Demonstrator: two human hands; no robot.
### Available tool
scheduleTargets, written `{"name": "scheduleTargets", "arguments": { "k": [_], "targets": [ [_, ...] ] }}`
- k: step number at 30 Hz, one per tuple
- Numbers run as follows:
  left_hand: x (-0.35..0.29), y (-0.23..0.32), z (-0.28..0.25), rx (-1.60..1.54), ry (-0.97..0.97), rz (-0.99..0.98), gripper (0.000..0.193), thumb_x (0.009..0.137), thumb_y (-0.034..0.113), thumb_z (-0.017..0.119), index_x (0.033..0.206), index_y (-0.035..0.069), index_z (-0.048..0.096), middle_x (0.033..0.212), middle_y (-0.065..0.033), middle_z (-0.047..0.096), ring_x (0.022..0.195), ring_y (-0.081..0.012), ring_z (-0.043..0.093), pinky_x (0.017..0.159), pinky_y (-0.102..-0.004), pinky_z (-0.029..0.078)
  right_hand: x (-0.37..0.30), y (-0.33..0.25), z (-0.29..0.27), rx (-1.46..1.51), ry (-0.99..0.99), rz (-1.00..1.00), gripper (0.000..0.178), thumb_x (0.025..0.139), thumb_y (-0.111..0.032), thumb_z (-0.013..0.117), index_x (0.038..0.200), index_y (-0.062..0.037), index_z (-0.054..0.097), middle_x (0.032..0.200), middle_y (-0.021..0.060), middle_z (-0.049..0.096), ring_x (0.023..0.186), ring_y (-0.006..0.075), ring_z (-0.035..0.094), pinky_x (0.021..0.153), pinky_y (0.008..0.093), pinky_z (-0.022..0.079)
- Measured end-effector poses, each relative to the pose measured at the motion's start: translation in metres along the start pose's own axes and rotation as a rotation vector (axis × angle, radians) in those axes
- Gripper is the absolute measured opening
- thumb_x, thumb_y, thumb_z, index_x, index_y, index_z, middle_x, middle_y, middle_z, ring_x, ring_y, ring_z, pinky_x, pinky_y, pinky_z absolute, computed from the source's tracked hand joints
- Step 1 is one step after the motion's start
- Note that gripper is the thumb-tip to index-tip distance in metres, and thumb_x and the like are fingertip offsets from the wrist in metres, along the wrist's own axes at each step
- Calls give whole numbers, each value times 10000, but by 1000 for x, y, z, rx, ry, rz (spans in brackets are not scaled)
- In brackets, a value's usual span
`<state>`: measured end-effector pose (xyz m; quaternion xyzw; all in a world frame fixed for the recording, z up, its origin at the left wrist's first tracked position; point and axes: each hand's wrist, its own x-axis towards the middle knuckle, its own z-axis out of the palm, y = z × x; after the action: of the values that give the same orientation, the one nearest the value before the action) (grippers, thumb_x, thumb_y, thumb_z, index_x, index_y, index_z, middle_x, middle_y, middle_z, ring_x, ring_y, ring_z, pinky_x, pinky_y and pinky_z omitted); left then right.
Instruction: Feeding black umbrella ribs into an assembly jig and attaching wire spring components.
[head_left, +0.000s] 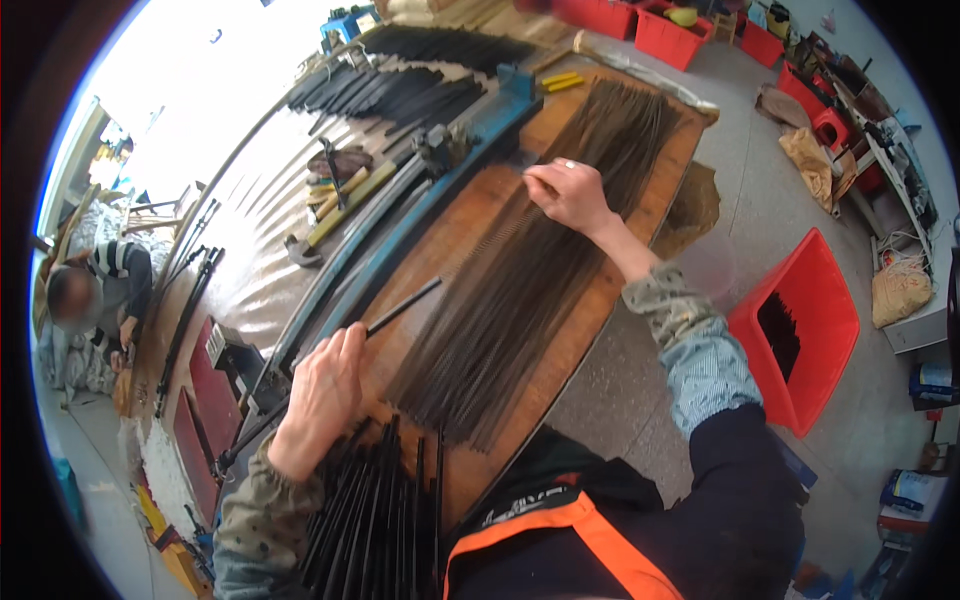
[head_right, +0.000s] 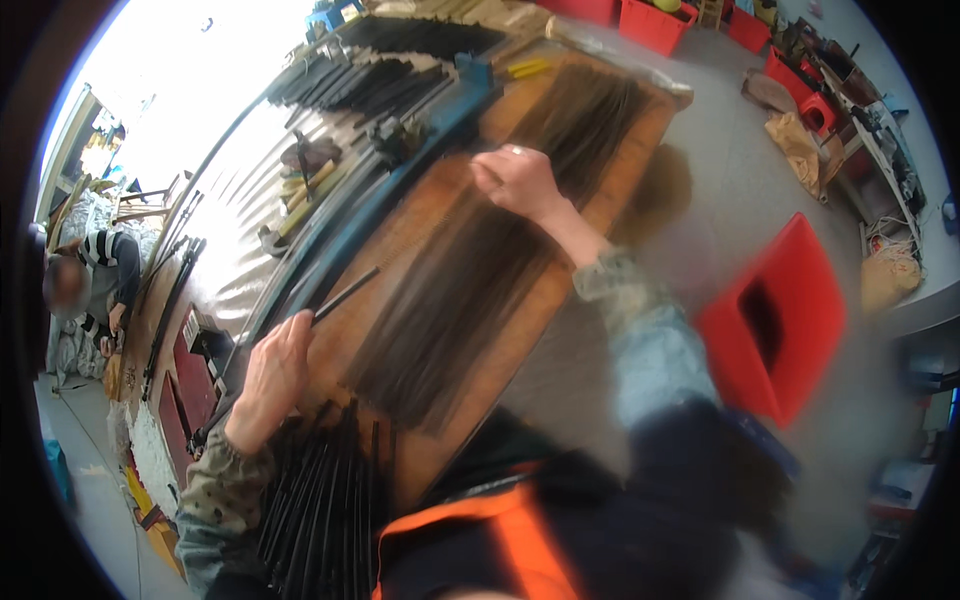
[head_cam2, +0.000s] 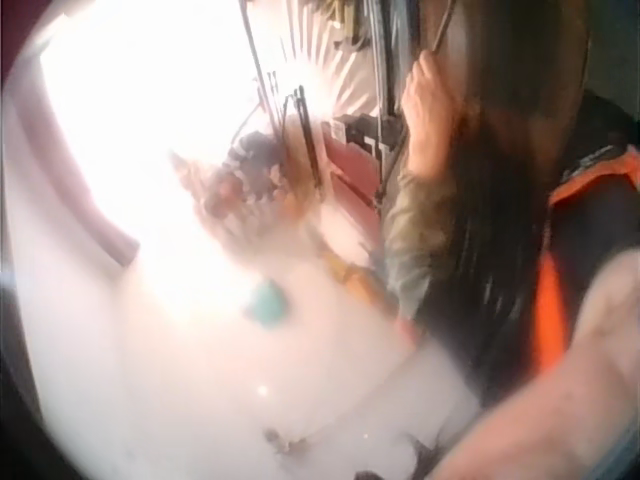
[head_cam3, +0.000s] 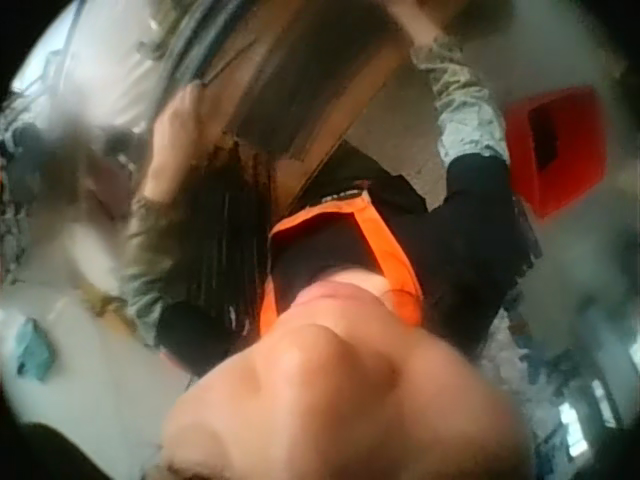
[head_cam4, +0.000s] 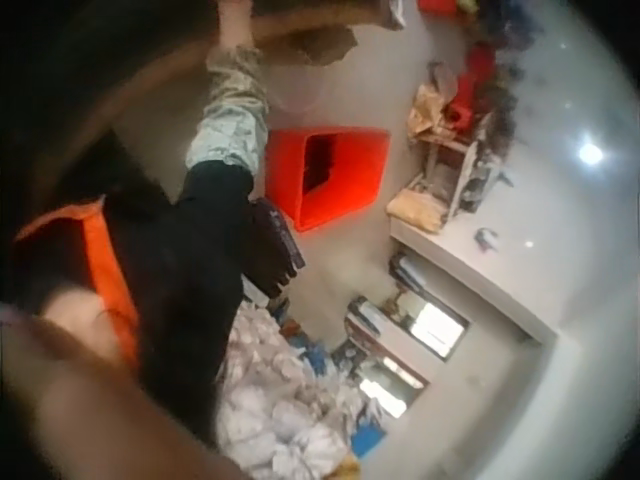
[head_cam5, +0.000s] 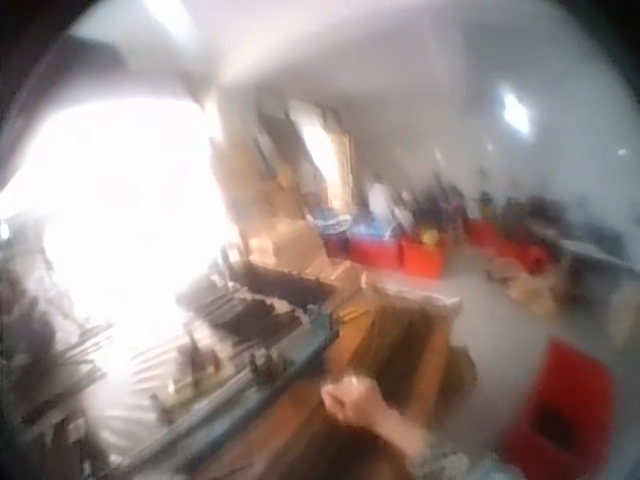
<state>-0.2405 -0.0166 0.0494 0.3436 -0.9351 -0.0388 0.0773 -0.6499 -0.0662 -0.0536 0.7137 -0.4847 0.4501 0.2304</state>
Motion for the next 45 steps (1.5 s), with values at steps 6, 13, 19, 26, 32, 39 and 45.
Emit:
{"name": "scheduleTargets", "arguments": {
  "k": [6, 13, 19, 26, 32, 39, 45],
  "targets": [
    [-1, 14, -5, 28, -59, -1, 264, 894, 28, 550, 1156, 29, 518, 819, -143, 579, 788, -335, 634, 655, -434, 520, 17, -52, 18, 226, -74, -87, 81, 809, -146, 747, 882, -112, 741, 666, 82, 638, 598, 259, 633, 576, 365, 533],
    [-8, -3, -2, 64, -39, -63, 344, 895, 46, 587, 1238, 47, 557, 791, -131, 572, 744, -319, 631, 638, -416, 517, 44, -19, -8, -96, 78, -35, 146, 826, -227, 713, 709, -140, 702, 617, 71, 643, 577, 228, 631, 632, 324, 488],
    [-4, -1, -6, 32, 56, -3, 332, 905, 67, 604, 1235, 65, 564, 762, -132, 560, 714, -325, 627, 632, -427, 515, -31, 38, 6, -219, -102, 118, 281, 824, -279, 693, 588, -147, 616, 503, 63, 586, 485, 225, 592, 661, 364, 426],
    [0, 5, 3, 20, -5, -25, 336, 911, 80, 604, 1245, 78, 574, 784, -126, 576, 719, -332, 634, 622, -428, 524, 23, -80, 16, 222, -216, -222, 27, 816, -188, 711, 810, -192, 685, 517, -17, 523, 469, 163, 524, 701, 302, 417],
    [-14, 0, -14, 71, 33, -65, 374, 888, 45, 617, 1258, 99, 610, 771, -122, 565, 665, -303, 622, 623, -412, 526, 9, -126, 24, 120, -511, 163, 192, 845, -291, 720, 1006, -184, 719, 522, 4, 527, 509, 168, 539, 726, 313, 434],
    [-68, -27, -46, 178, 136, -196, 387, 879, 15, 614, 1254, 106, 638, 756, -124, 545, 687, -287, 591, 616, -423, 477, 12, -149, 7, 643, -362, 33, 492, 857, -453, 703, 1250, -160, 667, 692, -17, 615, 738, 134, 589, 909, 317, 374],
    [-84, -4, -54, 67, 227, -152, 400, 874, -20, 609, 1251, 109, 647, 739, -122, 523, 680, -278, 572, 642, -418, 470, 19, -187, 31, 728, -195, 93, 313, 881, -364, 697, 1104, -150, 748, 686, -5, 657, 615, 98, 605, 610, 278, 518]
  ]
}}
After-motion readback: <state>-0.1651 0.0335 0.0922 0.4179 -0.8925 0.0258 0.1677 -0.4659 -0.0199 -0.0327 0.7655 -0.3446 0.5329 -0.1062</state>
